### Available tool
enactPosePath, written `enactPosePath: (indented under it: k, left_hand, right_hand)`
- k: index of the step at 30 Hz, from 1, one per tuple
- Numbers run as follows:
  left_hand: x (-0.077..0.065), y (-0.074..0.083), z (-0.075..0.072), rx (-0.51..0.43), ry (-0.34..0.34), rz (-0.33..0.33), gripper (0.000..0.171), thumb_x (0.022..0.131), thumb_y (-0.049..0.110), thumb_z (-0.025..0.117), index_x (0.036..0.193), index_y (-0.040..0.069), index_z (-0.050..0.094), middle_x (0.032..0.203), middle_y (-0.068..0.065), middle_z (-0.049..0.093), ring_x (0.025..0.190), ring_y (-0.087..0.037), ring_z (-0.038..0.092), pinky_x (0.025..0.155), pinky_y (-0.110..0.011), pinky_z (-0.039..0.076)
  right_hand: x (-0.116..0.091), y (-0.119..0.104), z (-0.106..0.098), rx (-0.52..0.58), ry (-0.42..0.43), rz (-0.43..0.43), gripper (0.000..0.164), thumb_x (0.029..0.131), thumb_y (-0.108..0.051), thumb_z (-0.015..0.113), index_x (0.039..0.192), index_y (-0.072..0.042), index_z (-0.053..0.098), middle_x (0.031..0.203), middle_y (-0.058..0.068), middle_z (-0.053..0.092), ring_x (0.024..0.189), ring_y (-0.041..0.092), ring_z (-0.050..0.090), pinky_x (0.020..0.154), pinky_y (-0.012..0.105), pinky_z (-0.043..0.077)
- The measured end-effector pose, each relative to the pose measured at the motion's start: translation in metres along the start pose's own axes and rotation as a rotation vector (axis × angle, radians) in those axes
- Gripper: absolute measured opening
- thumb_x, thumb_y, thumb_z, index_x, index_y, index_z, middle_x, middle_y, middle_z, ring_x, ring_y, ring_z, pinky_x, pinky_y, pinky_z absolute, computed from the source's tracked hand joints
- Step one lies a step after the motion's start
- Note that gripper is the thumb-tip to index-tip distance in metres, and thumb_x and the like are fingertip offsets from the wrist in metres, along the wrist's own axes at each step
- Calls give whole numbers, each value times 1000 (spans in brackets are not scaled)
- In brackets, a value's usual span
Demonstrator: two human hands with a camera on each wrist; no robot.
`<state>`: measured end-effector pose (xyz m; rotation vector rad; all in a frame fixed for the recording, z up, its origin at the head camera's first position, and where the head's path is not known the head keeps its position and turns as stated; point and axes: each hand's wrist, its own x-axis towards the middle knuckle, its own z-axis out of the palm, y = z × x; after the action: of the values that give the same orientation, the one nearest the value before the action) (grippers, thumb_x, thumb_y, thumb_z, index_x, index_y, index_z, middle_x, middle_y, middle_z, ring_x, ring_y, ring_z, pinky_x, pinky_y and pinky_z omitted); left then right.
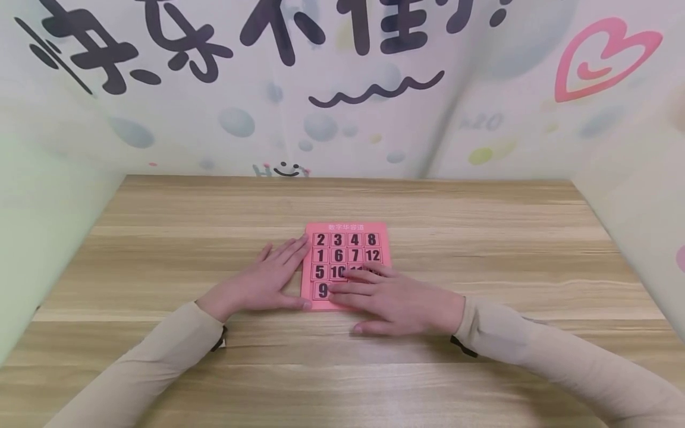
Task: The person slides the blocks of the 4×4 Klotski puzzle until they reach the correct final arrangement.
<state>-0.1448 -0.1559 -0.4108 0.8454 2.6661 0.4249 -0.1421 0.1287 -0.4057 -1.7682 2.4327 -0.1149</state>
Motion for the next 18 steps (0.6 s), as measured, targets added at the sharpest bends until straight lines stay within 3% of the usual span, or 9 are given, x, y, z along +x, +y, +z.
enactPosePath:
  k: [18]
  left_hand:
    - [-1,-1,-1,1,4,9,106,83,63,62,153,0,13,161,-14,4,145,-36,8,112,-61,3]
  right_hand:
    - [8,-4,-6,34,-9,6,59,100,-48,45,148,-12,42,153,2,36,143,27,24,116,48,14]
